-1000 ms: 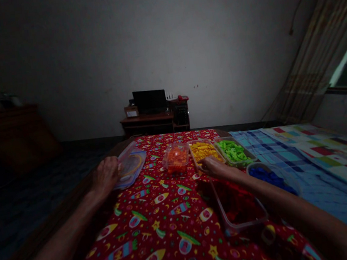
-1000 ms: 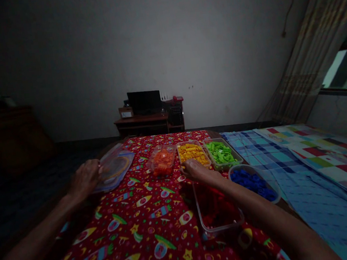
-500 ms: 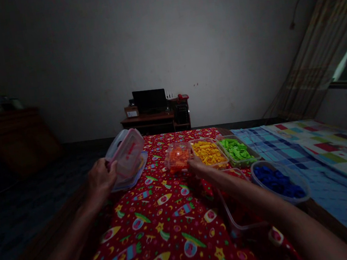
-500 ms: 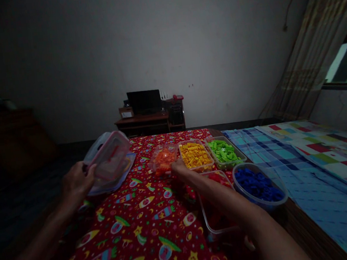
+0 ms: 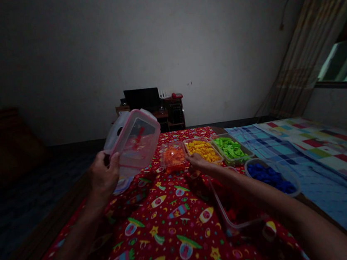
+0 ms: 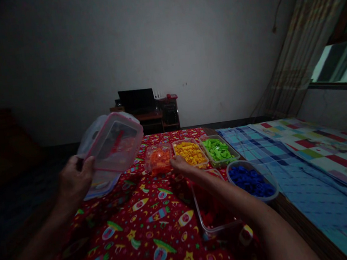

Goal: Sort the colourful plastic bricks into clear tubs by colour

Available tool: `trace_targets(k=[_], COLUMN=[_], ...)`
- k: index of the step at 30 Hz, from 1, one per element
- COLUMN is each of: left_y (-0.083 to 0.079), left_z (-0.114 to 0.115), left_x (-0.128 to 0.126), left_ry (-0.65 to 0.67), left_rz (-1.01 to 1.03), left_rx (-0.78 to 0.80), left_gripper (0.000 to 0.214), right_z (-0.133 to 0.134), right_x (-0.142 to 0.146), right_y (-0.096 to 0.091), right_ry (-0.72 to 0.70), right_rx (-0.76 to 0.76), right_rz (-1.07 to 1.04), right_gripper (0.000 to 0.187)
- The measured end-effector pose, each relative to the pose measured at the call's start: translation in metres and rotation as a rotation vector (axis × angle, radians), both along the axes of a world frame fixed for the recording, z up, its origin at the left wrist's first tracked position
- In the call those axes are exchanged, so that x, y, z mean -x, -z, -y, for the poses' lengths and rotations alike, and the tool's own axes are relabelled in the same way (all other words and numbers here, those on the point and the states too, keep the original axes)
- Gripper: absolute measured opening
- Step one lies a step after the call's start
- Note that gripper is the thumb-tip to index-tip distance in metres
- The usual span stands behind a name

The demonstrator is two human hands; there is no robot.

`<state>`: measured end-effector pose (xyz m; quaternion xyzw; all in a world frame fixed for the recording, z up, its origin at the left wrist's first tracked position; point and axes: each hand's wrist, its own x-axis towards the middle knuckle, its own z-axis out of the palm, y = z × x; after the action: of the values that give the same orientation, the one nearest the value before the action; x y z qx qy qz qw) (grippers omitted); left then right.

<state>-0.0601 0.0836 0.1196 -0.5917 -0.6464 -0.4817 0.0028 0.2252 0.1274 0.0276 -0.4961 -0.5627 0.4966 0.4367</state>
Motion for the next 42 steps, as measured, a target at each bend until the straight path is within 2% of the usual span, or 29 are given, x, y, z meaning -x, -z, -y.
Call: trace_targets(k=[2, 5, 8, 10, 13, 16, 21, 24, 27, 32, 34, 37, 40, 42], left_y=[-0.002, 0.004, 0.023, 0.038, 0.056, 0.063, 0.066, 0.073, 0.085, 0.11, 0.115, 0.119, 0.122, 0.127], left_z=[0.001, -0.005, -0.017, -0.026, -0.034, -0.034, -0.027, -0.02, -0.003, 0.049, 0.069, 0.089, 0.098, 0.101], left_x=[-0.015, -0.049, -0.093, -0.123, -0.159, -0.178, -0.184, -0.178, -0.17, -0.161, -0.162, -0.164, -0.167, -0.17], left_ry=[0.09, 0.244, 0.44, 0.541, 0.642, 0.776, 0.815, 0.857, 0.933, 1.117, 1.169, 1.158, 1.149, 1.131], left_rz=[0.097, 0.237, 0.4, 0.523, 0.636, 0.719, 0.719, 0.725, 0.765, 0.669, 0.594, 0.536, 0.584, 0.698], left_rx=[-0.011, 0.029, 0.057, 0.11, 0.22, 0.35, 0.424, 0.459, 0.541, 0.791, 0.897, 1.01, 1.069, 1.064], left_gripper=[0.026, 0.034, 0.04, 0.042, 0.04, 0.037, 0.037, 0.044, 0.055, 0.058, 0.059, 0.058, 0.053, 0.047], right_z=[0.01, 0.024, 0.036, 0.04, 0.039, 0.033, 0.031, 0.04, 0.067, 0.142, 0.168, 0.193, 0.207, 0.214], right_x=[-0.012, -0.026, -0.04, -0.052, -0.074, -0.093, -0.105, -0.109, -0.119, -0.145, -0.153, -0.158, -0.155, -0.148], right_y=[-0.017, -0.051, -0.081, -0.089, -0.084, -0.07, -0.054, -0.051, -0.053, -0.056, -0.049, -0.033, -0.02, -0.015], right_ry=[0.019, 0.054, 0.083, 0.071, 0.11, 0.218, 0.245, 0.245, 0.189, 0.036, 0.045, 0.079, 0.108, 0.161], right_rx=[0.025, -0.007, -0.081, -0.121, -0.139, -0.071, -0.029, -0.004, 0.032, -0.055, -0.007, 0.076, -0.045, -0.164], right_rz=[0.044, -0.056, -0.183, -0.172, -0.147, -0.222, -0.268, -0.247, -0.127, 0.242, 0.326, 0.377, 0.533, 0.683], right_gripper=[0.028, 0.032, 0.036, 0.03, 0.018, 0.008, 0.022, 0.024, 0.02, 0.032, 0.036, 0.044, 0.039, 0.036])
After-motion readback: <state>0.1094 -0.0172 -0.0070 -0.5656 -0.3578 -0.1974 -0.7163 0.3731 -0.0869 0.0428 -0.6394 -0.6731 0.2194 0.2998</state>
